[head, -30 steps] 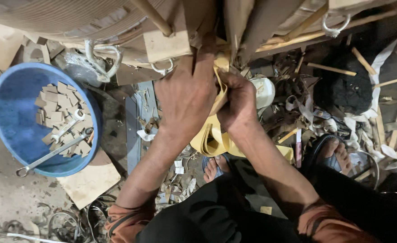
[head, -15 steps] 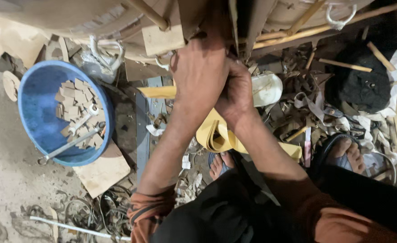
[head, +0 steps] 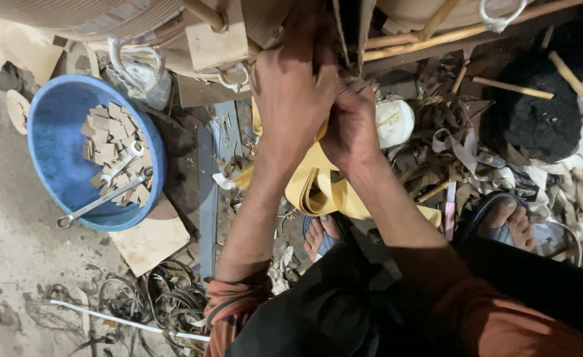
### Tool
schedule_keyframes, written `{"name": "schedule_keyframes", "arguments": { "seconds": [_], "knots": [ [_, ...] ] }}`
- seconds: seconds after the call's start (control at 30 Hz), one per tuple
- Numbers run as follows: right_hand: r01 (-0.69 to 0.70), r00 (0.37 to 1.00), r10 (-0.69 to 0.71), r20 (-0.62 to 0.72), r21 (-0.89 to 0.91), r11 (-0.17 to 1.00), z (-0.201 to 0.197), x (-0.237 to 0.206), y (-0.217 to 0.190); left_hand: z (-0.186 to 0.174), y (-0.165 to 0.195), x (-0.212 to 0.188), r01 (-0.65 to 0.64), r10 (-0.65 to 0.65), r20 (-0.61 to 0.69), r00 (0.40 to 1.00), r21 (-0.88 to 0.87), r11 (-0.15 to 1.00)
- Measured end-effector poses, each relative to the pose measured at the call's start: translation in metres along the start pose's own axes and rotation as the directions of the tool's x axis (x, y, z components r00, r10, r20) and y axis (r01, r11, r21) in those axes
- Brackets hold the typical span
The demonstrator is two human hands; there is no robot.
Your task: The person sits on the floor of a cluttered workshop and works on a long tan strip, folding and creasing it by hand, tearing off sections, and setting the folded pieces aside with other finished strips.
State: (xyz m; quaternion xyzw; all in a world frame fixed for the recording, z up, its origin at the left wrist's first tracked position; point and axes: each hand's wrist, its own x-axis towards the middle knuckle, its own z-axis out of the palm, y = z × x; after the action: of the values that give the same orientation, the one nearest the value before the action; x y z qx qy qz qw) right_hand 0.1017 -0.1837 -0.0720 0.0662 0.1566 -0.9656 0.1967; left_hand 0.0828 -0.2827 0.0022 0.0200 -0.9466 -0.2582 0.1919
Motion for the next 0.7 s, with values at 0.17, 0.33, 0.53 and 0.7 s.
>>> {"name": "schedule_keyframes", "arguments": {
  "seconds": [0.17,0.33,0.53,0.7],
  "knots": [
    [-0.030,0.994,0.009,-0.112,-0.186,0.982,0.003,-0.003,-0.018,-0.012,-0.027,-0.019,-0.460,0.459,-0.033,0.888,-0.038,0.887],
    [-0.053,0.954,0.041,-0.297,-0.033,0.998,0.012,-0.006,-0.023,-0.011,-0.068,-0.027,-0.636,0.634,0.071,0.770,0.165,0.754],
    [0.063,0.923,-0.143,-0.357,-0.227,0.972,0.012,0.001,-0.008,-0.009,-0.064,-0.039,-0.486,0.484,-0.049,0.874,-0.156,0.860],
    [0.143,0.953,-0.293,-0.074,-0.742,0.655,0.014,-0.010,-0.018,0.021,-0.039,-0.039,-0.069,0.064,-0.080,0.995,-0.062,0.996]
  ]
}}
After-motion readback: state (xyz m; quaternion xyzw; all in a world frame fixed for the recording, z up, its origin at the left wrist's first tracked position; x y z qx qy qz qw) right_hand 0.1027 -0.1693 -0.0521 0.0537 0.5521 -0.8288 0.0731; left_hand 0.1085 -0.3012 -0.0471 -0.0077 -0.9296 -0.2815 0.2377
